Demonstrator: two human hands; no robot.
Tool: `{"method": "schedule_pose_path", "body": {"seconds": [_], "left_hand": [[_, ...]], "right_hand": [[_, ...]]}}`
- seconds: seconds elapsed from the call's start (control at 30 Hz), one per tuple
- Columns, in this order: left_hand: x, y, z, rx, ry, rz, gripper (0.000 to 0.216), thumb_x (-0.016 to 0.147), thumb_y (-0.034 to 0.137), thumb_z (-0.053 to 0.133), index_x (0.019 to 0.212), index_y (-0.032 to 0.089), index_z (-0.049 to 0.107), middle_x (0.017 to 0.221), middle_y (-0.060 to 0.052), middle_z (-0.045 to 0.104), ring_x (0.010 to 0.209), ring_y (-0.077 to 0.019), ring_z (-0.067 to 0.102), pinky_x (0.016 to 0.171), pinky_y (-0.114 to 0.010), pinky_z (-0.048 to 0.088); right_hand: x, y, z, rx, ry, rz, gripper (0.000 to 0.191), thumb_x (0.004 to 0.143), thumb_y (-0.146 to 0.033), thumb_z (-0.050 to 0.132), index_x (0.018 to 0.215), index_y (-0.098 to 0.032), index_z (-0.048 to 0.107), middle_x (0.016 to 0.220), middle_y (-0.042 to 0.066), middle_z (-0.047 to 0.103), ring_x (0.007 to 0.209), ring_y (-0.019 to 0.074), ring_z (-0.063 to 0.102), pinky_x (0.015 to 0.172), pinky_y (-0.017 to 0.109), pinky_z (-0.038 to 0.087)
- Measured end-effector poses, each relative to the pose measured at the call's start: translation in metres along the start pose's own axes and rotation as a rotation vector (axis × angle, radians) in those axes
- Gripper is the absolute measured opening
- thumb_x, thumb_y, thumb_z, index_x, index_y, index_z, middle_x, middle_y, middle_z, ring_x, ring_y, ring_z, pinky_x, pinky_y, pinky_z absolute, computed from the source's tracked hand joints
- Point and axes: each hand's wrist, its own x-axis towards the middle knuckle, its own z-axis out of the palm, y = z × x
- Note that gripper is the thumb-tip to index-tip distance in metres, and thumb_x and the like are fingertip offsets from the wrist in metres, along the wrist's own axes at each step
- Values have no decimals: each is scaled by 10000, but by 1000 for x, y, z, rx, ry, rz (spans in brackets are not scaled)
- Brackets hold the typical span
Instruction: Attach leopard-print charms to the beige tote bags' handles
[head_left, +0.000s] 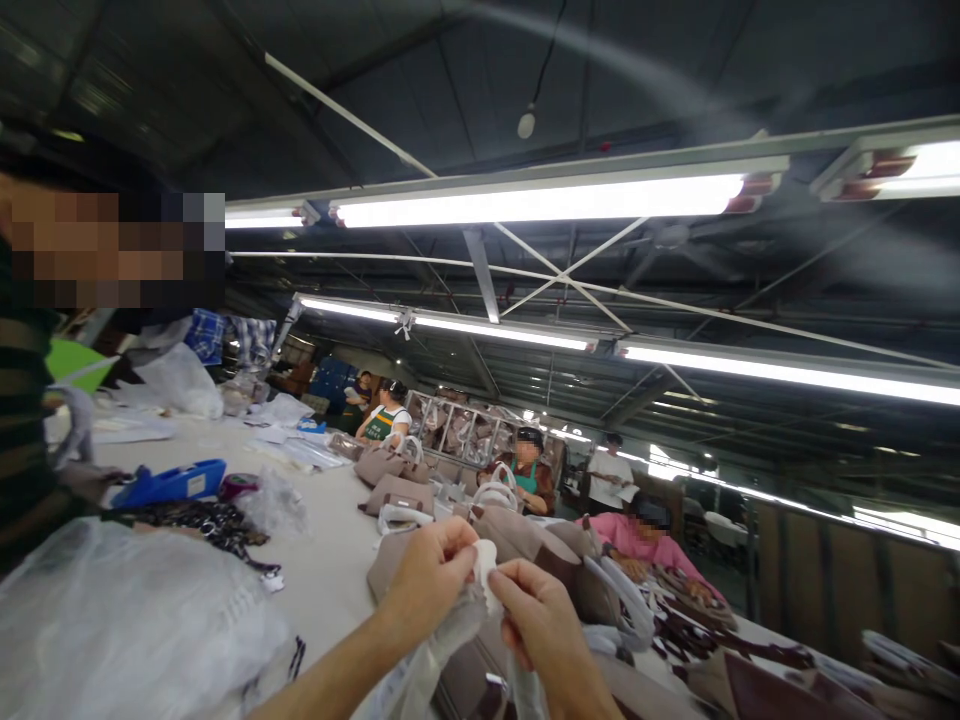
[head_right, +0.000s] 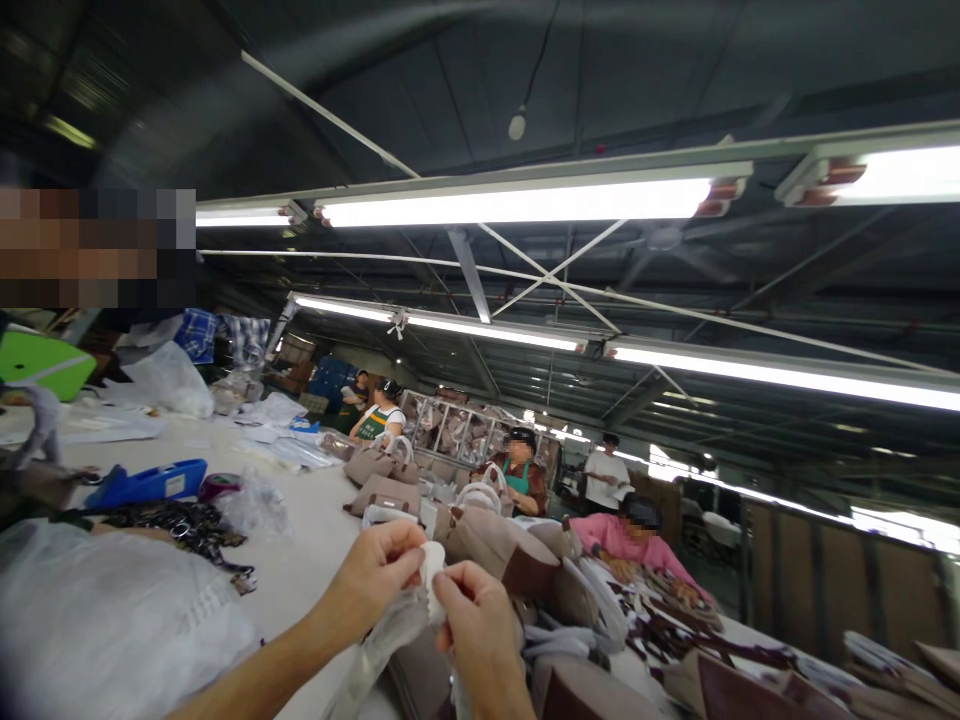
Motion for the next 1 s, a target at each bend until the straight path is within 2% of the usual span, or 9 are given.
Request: {"method": "schedule_pose_path", "body": {"seconds": [0.27, 0.4, 0.53, 0.73, 1.0], "left_hand": [[0, 1, 2, 6, 1, -2, 149, 755, 300, 500, 661, 188, 532, 571, 53, 448, 553, -124, 410, 528, -240, 312], [-3, 3, 1, 56, 5, 27, 147, 772, 283, 486, 662, 194, 524, 586, 46, 455, 574, -131, 419, 544, -245, 310], [-7, 3, 2, 125, 23, 73, 156, 789, 266, 471, 669, 193, 538, 616, 20, 502, 624, -157, 460, 585, -263, 319], [-13, 3, 6, 265, 72, 186, 231, 869, 280, 442, 658, 204, 498, 613, 15, 523, 617, -165, 502, 612, -276, 320], [-17, 1, 8, 268, 98, 174, 231, 880, 277, 443, 666, 212, 499, 605, 18, 547, 603, -162, 523, 610, -259, 349]], "right_hand": [[7, -11, -2, -99, -36, 38, 425, 644, -623, 516, 653, -202, 569, 454, -18, 534, 343, 100, 420, 327, 204, 203], [6, -12, 0, -120, -42, 35, 416, 655, -624, 514, 653, -209, 549, 402, -32, 504, 315, 102, 383, 339, 215, 225], [2, -16, 3, -102, 6, -14, 424, 644, -625, 509, 607, -204, 546, 378, -28, 477, 328, 97, 370, 378, 230, 200], [-5, -19, 13, 9, 96, -67, 412, 638, -622, 496, 554, -219, 517, 402, -35, 442, 370, 104, 379, 433, 256, 237], [-9, -16, 17, 98, 102, -74, 376, 643, -572, 575, 589, -200, 568, 401, -33, 479, 350, 92, 319, 425, 268, 227]]}}
